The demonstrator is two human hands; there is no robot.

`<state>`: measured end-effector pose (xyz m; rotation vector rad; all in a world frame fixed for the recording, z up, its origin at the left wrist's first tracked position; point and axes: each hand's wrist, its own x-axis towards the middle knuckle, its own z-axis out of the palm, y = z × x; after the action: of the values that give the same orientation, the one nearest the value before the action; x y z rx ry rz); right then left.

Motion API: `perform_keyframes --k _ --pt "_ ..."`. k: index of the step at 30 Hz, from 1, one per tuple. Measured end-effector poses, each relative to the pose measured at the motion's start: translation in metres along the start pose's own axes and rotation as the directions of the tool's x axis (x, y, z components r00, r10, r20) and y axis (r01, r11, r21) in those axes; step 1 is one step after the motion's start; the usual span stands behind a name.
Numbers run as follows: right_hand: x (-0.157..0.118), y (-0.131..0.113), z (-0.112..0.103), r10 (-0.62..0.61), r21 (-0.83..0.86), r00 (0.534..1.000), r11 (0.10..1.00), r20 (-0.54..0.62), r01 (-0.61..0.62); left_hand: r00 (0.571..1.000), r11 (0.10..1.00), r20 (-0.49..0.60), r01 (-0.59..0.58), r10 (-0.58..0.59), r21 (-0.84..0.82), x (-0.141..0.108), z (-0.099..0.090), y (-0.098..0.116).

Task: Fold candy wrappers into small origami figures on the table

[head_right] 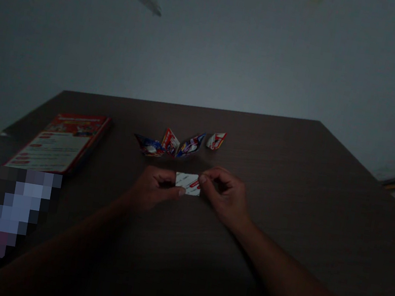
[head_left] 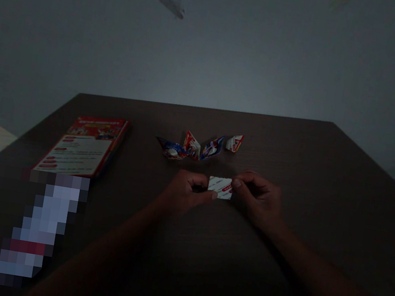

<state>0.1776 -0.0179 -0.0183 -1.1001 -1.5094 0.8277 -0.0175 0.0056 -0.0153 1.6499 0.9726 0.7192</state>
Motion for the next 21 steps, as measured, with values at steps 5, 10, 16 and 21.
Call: perform_keyframes --k 5,10,16,21 --pt "0.0001 0.0001 0.0012 0.019 0.006 0.999 1.0 -0.027 -0.019 0.997 0.998 -0.072 -0.043 0.04 -0.035 0.0004 -0.0033 -0.0046" --pt "-0.0014 0.0 0.0021 0.069 0.016 0.997 0.998 -0.025 -0.068 0.987 0.991 -0.143 -0.085 0.07 -0.102 0.0002 -0.0021 -0.0082" --pt "-0.0032 0.0025 -0.0002 0.128 0.043 0.992 0.991 -0.014 -0.128 0.985 0.992 -0.15 -0.099 0.087 -0.076 -0.0036 -0.0008 -0.0024" --pt "-0.0009 0.0026 -0.0038 0.143 0.081 0.988 0.986 0.064 -0.148 0.993 0.993 -0.079 -0.096 0.091 -0.067 -0.0054 0.0003 0.0009"
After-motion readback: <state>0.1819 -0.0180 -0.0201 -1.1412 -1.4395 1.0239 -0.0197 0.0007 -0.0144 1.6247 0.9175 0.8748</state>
